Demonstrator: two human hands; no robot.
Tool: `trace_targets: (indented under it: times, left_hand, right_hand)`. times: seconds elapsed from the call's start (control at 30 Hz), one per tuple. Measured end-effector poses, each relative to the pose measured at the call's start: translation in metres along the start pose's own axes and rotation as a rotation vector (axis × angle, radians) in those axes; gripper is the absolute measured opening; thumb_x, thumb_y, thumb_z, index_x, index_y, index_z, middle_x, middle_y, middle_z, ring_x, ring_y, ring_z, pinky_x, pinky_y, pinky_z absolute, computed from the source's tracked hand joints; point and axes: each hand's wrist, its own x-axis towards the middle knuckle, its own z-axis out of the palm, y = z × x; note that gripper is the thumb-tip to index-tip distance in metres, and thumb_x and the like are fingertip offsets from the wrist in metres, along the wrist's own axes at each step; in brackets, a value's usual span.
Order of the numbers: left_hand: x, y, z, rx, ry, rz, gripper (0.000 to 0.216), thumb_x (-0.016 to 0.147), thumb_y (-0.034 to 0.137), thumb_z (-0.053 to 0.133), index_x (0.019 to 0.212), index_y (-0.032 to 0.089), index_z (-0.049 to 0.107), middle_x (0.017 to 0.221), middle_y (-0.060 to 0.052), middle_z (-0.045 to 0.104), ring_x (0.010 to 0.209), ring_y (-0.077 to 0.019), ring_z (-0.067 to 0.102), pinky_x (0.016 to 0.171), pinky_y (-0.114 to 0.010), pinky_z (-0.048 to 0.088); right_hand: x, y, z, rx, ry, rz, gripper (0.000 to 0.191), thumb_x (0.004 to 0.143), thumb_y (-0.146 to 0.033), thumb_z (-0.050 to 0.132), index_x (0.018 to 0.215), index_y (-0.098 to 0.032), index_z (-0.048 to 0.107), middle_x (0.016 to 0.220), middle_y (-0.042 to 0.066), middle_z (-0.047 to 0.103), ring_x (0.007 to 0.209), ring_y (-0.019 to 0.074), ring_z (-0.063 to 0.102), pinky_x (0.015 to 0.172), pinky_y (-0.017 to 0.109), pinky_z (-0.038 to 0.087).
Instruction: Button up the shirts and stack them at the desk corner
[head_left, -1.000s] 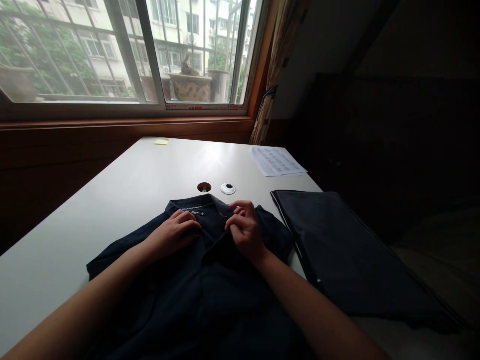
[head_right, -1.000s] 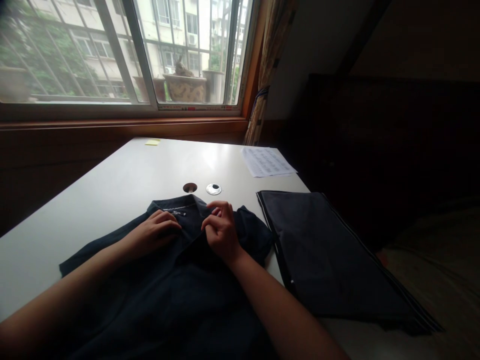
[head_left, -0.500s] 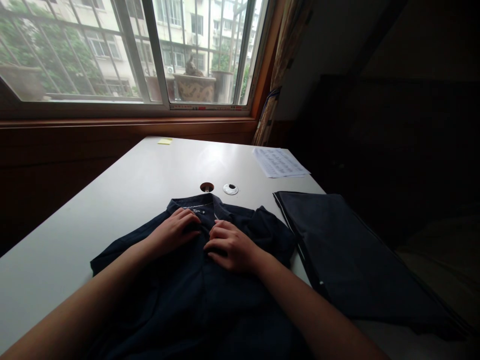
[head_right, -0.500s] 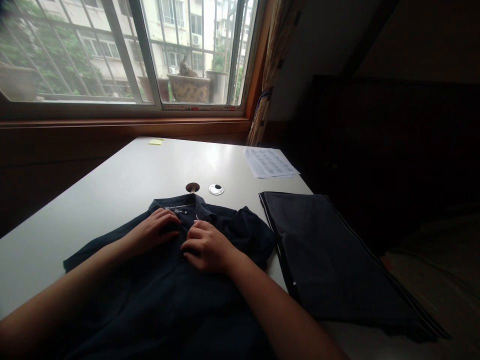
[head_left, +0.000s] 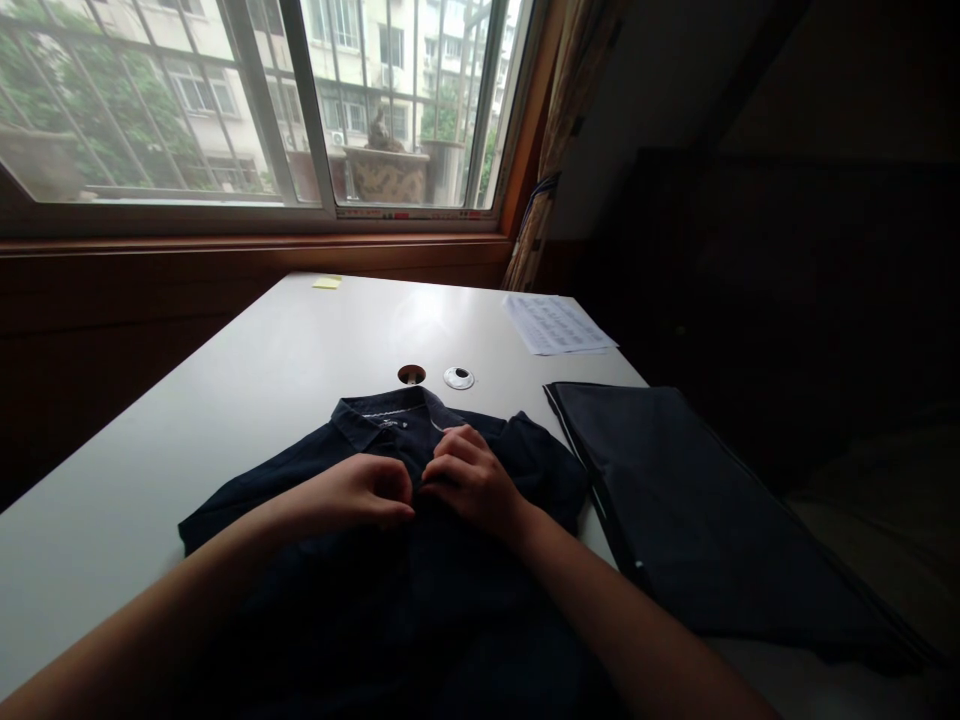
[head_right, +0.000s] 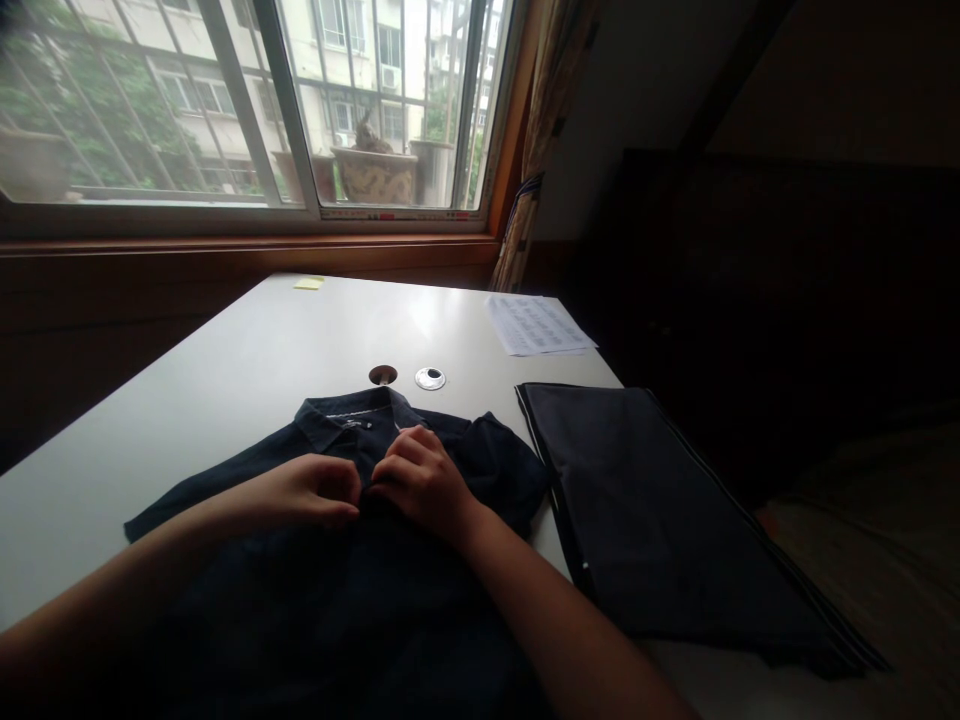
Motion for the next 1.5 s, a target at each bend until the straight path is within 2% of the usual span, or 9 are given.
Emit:
trace_targets:
  times: [0.2, 0.4, 0.53, 0.6, 0.73, 0.8, 0.9, 1.1, 1.5]
  left_hand:
    - [0.010, -0.010, 0.006, -0.051, 0.086, 0.032, 0.024, 0.080, 0.036, 0.070, 0.091, 0.016, 0.064, 0.077, -0.001, 0.065, 0.072, -0.0179, 0.062, 0.065, -0.027, 0.047]
    - [0.012, -0.009, 0.009, -0.090, 0.101, 0.040, 0.032, 0.079, 0.044, 0.072, 0.092, 0.015, 0.068, 0.081, -0.002, 0.065, 0.071, -0.0165, 0.059, 0.063, -0.027, 0.044]
    - [0.012, -0.011, 0.007, -0.178, 0.057, 0.008, 0.036, 0.074, 0.047, 0.076, 0.084, 0.014, 0.067, 0.075, 0.000, 0.062, 0.068, -0.0146, 0.057, 0.063, -0.026, 0.044]
    - [0.011, -0.011, 0.004, -0.195, 0.027, 0.003, 0.037, 0.074, 0.048, 0.077, 0.083, 0.015, 0.066, 0.073, 0.001, 0.061, 0.067, -0.0140, 0.056, 0.062, -0.025, 0.043]
    - [0.008, -0.012, 0.000, -0.164, -0.026, 0.025, 0.034, 0.079, 0.048, 0.073, 0.083, 0.015, 0.064, 0.073, 0.000, 0.060, 0.068, -0.0139, 0.055, 0.062, -0.024, 0.042]
    - [0.007, -0.013, 0.000, -0.167, -0.058, 0.032, 0.032, 0.082, 0.045, 0.071, 0.087, 0.015, 0.064, 0.077, -0.001, 0.062, 0.071, -0.0145, 0.057, 0.065, -0.024, 0.043]
    - [0.007, -0.014, 0.001, -0.183, -0.078, 0.018, 0.031, 0.083, 0.044, 0.070, 0.094, 0.016, 0.064, 0.081, -0.001, 0.063, 0.075, -0.0152, 0.059, 0.068, -0.025, 0.045]
    - [0.010, -0.018, 0.002, -0.193, -0.024, -0.004, 0.035, 0.079, 0.047, 0.072, 0.092, 0.016, 0.062, 0.079, -0.001, 0.063, 0.074, -0.0161, 0.061, 0.069, -0.026, 0.047]
    - [0.010, -0.016, 0.007, -0.051, 0.041, 0.038, 0.033, 0.074, 0.045, 0.073, 0.086, 0.016, 0.062, 0.075, 0.000, 0.061, 0.071, -0.0178, 0.059, 0.061, -0.026, 0.045]
  right_hand:
    - [0.006, -0.006, -0.012, -0.110, -0.042, -0.018, 0.003, 0.090, -0.027, 0.067, 0.090, -0.027, 0.070, 0.087, 0.003, 0.064, 0.097, 0.0229, 0.056, 0.108, 0.047, 0.041]
    - [0.017, -0.015, -0.027, -0.113, -0.050, 0.013, 0.010, 0.091, -0.021, 0.063, 0.097, -0.027, 0.069, 0.095, 0.005, 0.065, 0.103, 0.0242, 0.054, 0.105, 0.048, 0.042]
    - [0.019, -0.030, -0.038, -0.092, 0.020, 0.132, 0.013, 0.090, -0.016, 0.060, 0.096, -0.025, 0.067, 0.098, 0.007, 0.063, 0.099, 0.0240, 0.054, 0.092, 0.043, 0.048]
    - [0.016, -0.041, -0.038, -0.050, -0.012, 0.196, 0.011, 0.089, -0.015, 0.060, 0.093, -0.024, 0.065, 0.091, 0.005, 0.063, 0.092, 0.0220, 0.056, 0.088, 0.040, 0.049]
    - [-0.001, -0.055, -0.022, 0.178, -0.139, 0.400, 0.009, 0.084, -0.018, 0.069, 0.090, -0.022, 0.064, 0.086, 0.001, 0.062, 0.081, 0.0164, 0.060, 0.075, 0.029, 0.050]
    - [-0.011, -0.056, -0.011, 0.306, -0.136, 0.499, 0.011, 0.082, -0.020, 0.073, 0.089, -0.021, 0.064, 0.086, 0.000, 0.062, 0.078, 0.0145, 0.061, 0.069, 0.026, 0.050]
    - [-0.020, -0.052, -0.002, 0.396, -0.087, 0.571, 0.012, 0.081, -0.024, 0.074, 0.088, -0.020, 0.065, 0.086, 0.000, 0.065, 0.079, 0.0147, 0.063, 0.070, 0.025, 0.050]
    - [-0.024, -0.050, 0.002, 0.374, -0.017, 0.567, 0.013, 0.083, -0.028, 0.075, 0.090, -0.021, 0.067, 0.088, 0.001, 0.070, 0.080, 0.0161, 0.066, 0.072, 0.027, 0.052]
    - [-0.028, -0.045, 0.005, 0.300, -0.044, 0.510, 0.010, 0.085, -0.026, 0.073, 0.092, -0.021, 0.069, 0.087, 0.001, 0.071, 0.080, 0.0167, 0.066, 0.075, 0.028, 0.051]
